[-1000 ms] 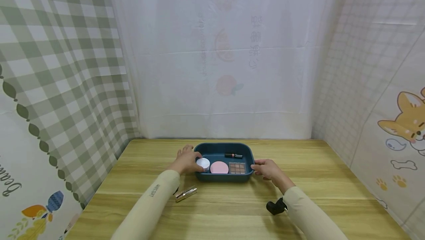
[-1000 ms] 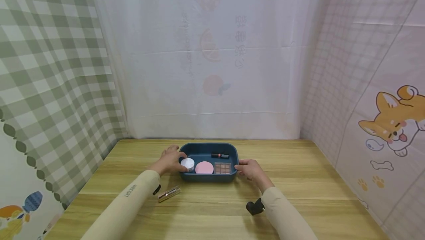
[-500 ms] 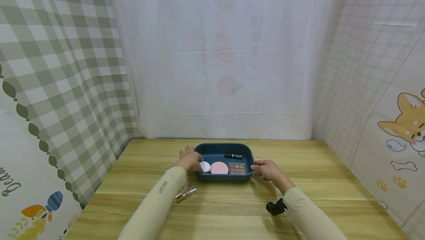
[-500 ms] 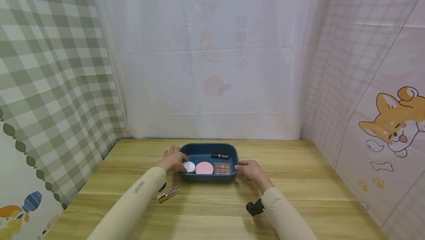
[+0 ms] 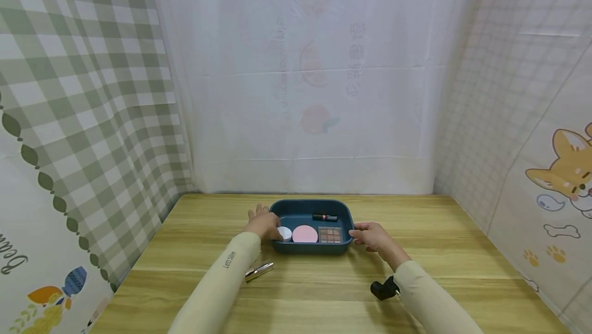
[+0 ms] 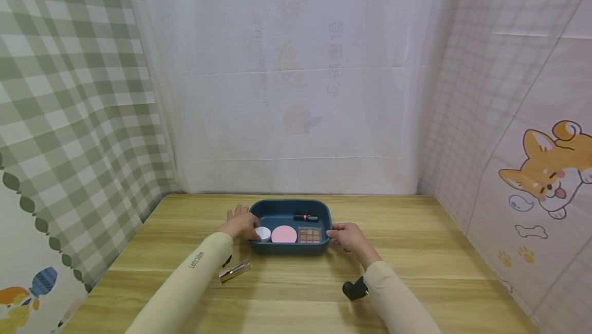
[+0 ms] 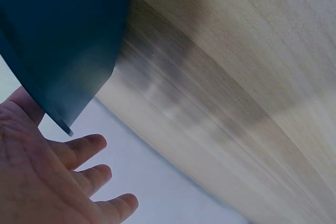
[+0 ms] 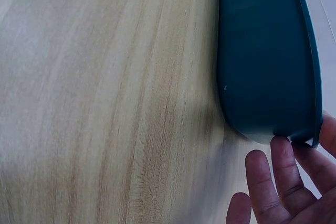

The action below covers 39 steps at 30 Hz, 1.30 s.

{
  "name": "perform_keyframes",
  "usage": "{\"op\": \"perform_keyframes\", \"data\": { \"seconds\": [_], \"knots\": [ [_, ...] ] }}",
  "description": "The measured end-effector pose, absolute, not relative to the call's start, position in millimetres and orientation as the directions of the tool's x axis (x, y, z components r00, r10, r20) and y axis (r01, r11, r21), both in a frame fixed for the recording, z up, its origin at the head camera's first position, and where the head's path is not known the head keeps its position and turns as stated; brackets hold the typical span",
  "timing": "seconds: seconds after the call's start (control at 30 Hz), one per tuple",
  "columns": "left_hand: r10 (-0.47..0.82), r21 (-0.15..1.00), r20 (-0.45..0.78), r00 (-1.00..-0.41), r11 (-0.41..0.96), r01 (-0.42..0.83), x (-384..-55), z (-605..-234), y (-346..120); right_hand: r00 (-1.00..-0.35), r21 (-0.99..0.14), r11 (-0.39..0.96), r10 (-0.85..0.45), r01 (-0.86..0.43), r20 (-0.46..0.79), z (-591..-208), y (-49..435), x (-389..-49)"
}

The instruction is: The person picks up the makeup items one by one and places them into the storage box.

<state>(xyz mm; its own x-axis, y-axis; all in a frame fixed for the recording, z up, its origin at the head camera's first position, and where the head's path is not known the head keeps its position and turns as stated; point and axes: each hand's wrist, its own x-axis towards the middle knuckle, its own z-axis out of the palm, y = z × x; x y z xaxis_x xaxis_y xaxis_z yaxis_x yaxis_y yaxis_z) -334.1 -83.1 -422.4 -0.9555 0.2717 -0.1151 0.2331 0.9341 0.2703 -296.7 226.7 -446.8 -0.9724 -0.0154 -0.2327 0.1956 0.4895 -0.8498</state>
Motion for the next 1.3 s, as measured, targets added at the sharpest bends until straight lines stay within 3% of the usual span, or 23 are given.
{"op": "perform_keyframes", "data": {
  "seconds": [0.4,0.67,1.3],
  "knots": [
    [0.255,0.330,-0.127,-0.959,0.922,0.201,-338,-424,-87,-0.973,-0.855,0.482,-0.018,0.193,-0.230,-448,227,-298],
    [0.270,0.297,-0.108,-0.957,0.927,0.228,-337,-421,-86,-0.975,-0.860,0.474,-0.015,0.189,-0.222,-449,227,-298],
    [0.355,0.350,-0.042,-0.934,0.881,0.319,-331,-419,-107,-0.976,-0.858,0.480,-0.016,0.182,-0.216,-448,226,-298]
  ]
}}
